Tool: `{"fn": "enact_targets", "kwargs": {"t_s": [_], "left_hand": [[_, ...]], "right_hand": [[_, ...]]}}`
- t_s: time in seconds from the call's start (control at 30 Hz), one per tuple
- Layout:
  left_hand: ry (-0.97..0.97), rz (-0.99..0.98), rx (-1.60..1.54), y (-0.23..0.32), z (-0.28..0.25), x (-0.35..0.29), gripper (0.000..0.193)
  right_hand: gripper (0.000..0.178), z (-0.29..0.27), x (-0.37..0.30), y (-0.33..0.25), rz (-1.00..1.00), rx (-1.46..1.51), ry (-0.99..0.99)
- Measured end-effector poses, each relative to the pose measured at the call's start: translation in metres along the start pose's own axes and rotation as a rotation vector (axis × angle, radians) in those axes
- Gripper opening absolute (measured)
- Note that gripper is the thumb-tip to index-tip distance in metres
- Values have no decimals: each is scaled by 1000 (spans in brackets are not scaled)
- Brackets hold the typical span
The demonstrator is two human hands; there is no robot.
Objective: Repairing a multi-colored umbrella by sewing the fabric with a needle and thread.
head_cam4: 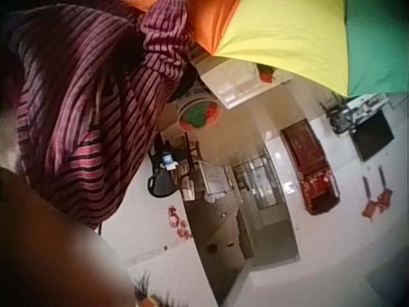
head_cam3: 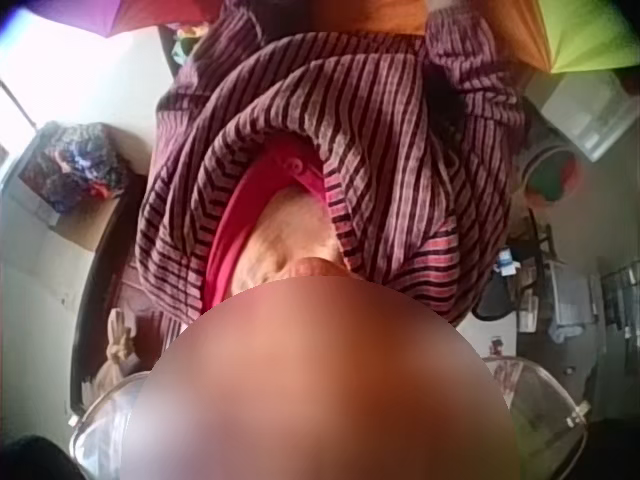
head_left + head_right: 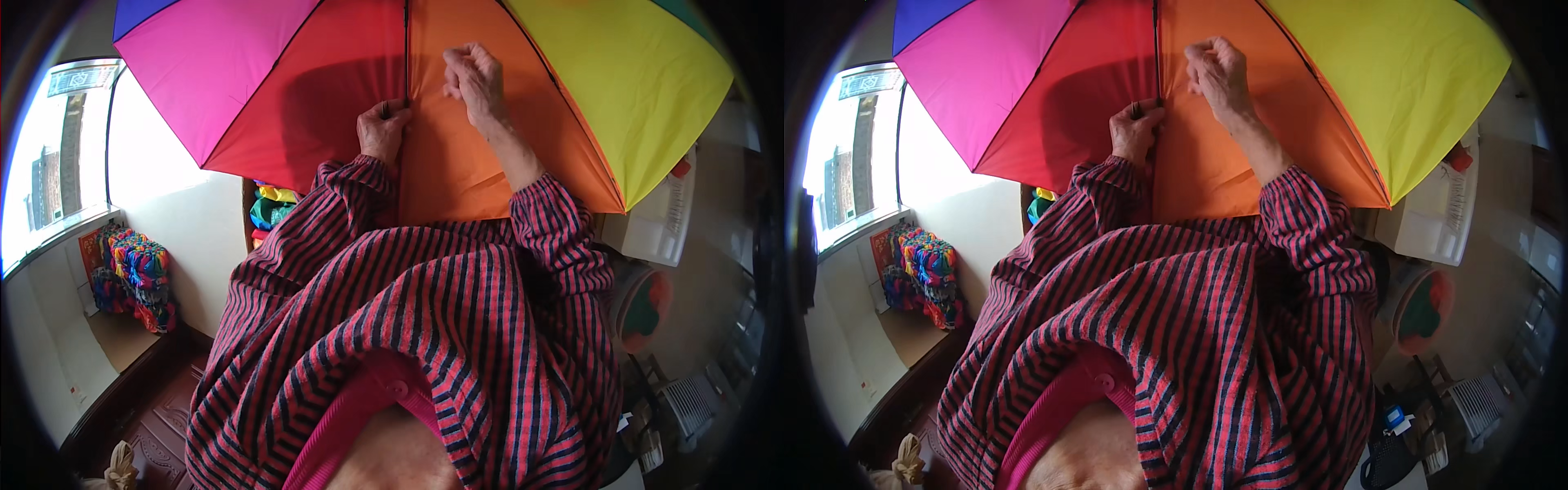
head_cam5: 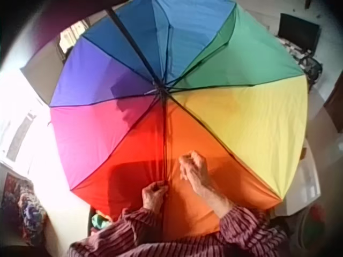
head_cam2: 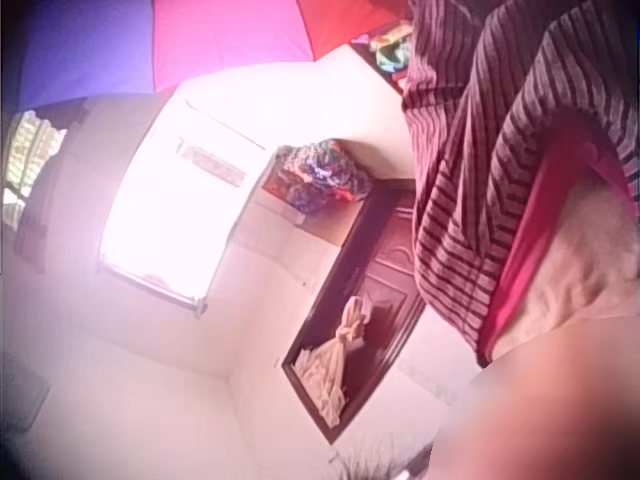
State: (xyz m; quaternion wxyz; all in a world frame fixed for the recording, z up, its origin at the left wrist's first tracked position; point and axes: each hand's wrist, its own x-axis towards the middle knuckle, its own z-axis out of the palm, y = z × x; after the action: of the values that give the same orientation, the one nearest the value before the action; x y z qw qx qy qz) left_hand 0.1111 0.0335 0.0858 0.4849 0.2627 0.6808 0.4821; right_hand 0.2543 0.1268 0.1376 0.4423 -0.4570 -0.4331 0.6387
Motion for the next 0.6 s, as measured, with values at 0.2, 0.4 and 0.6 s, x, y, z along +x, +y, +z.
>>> {"fn": "enact_targets", "kwargs": {"t_s": [0.2,0.4,0.6], "left_hand": [[11,-51,-82,-2,0,2,21],[25,-76,-138,0,-4,-2,22],[-1,-85,-180,2,-4,-2,18]], "right_hand": [[9,1,-1,48,-439,-1025,-106],[5,14,-28,52,-663,-1390,-184],[4,14,-20,52,-629,-1349,-344]]}}
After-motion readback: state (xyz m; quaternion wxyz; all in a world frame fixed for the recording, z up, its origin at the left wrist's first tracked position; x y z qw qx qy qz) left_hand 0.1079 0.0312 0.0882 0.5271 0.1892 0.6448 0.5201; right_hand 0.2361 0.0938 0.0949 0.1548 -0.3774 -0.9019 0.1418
